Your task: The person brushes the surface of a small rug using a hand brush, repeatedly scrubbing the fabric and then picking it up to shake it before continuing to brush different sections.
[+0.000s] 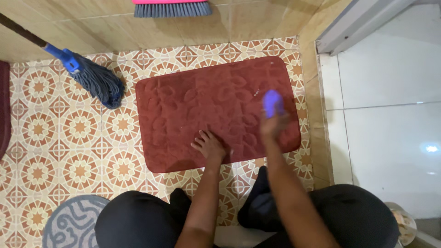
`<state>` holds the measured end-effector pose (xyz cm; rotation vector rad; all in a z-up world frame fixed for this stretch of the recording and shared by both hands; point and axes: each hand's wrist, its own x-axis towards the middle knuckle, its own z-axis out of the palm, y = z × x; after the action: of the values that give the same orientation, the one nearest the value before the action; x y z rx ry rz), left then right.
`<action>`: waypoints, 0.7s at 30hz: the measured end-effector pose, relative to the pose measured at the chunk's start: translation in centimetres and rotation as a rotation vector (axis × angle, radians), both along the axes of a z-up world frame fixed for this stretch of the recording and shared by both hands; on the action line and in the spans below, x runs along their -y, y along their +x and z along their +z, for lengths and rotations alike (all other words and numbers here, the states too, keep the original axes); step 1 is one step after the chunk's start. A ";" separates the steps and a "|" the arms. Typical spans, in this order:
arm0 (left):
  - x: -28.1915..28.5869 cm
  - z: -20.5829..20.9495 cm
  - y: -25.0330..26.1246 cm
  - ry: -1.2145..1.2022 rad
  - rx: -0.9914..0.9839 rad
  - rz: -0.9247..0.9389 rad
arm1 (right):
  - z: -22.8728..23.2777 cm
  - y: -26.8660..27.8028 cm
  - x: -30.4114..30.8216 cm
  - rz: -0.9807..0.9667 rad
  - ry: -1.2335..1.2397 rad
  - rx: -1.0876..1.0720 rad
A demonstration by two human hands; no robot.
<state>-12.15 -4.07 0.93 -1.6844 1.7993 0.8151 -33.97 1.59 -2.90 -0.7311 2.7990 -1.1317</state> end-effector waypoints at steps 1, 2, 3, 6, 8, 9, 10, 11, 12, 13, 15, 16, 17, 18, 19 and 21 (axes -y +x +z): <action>0.6 -0.6 -0.2 0.000 -0.011 -0.002 | -0.2 3.2 0.8 0.140 -0.209 0.204; 1.3 -1.3 -0.4 -0.055 -0.039 0.005 | -0.4 6.3 1.9 0.242 -0.210 0.247; 1.9 -2.1 -0.4 -0.174 -0.062 -0.010 | -0.4 8.6 2.5 0.400 -0.096 -0.070; 3.2 -3.7 0.3 -0.341 -0.094 -0.006 | -0.7 12.6 4.3 0.572 -0.150 -0.080; 4.1 -3.4 0.8 -0.218 -0.131 0.027 | -0.9 12.2 5.4 0.711 -0.024 -0.120; 4.2 -3.0 1.0 -0.172 -0.146 0.036 | -1.3 11.0 5.9 0.708 -0.019 -0.114; 4.4 -2.6 1.1 -0.125 -0.159 0.046 | -1.6 8.6 6.1 0.808 -0.022 -0.075; 4.3 -2.2 1.0 -0.101 -0.167 0.060 | -2.0 6.2 6.0 0.916 -0.024 -0.036; 4.0 -1.7 1.1 -0.096 -0.157 0.079 | -2.4 4.2 5.5 0.820 0.002 -0.100; 4.4 -1.3 0.7 -0.099 -0.158 0.097 | -2.8 1.9 5.5 0.723 0.019 -0.172; 4.8 -0.8 0.5 -0.098 -0.172 0.103 | -3.3 -3.5 3.7 0.585 0.045 0.130; 4.7 -0.7 0.6 -0.092 -0.183 0.103 | -3.7 -5.4 2.7 0.414 0.094 0.005; 4.9 -0.6 0.4 -0.098 -0.187 0.105 | -3.9 -7.2 2.5 0.241 0.135 -0.128; 5.1 -0.5 0.1 -0.082 -0.154 0.094 | -4.2 -8.1 2.7 0.066 0.173 -0.259; 5.0 -0.6 0.1 -0.061 -0.118 0.082 | -4.5 -7.9 3.0 0.067 0.174 -0.260; 5.2 -1.1 -0.3 -0.047 -0.104 0.093 | -4.5 -6.1 4.3 0.106 0.098 -0.597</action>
<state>-12.48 -9.32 -0.18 -1.7974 1.8337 0.9215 -40.11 -2.66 -7.36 -1.3854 3.1879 -0.8577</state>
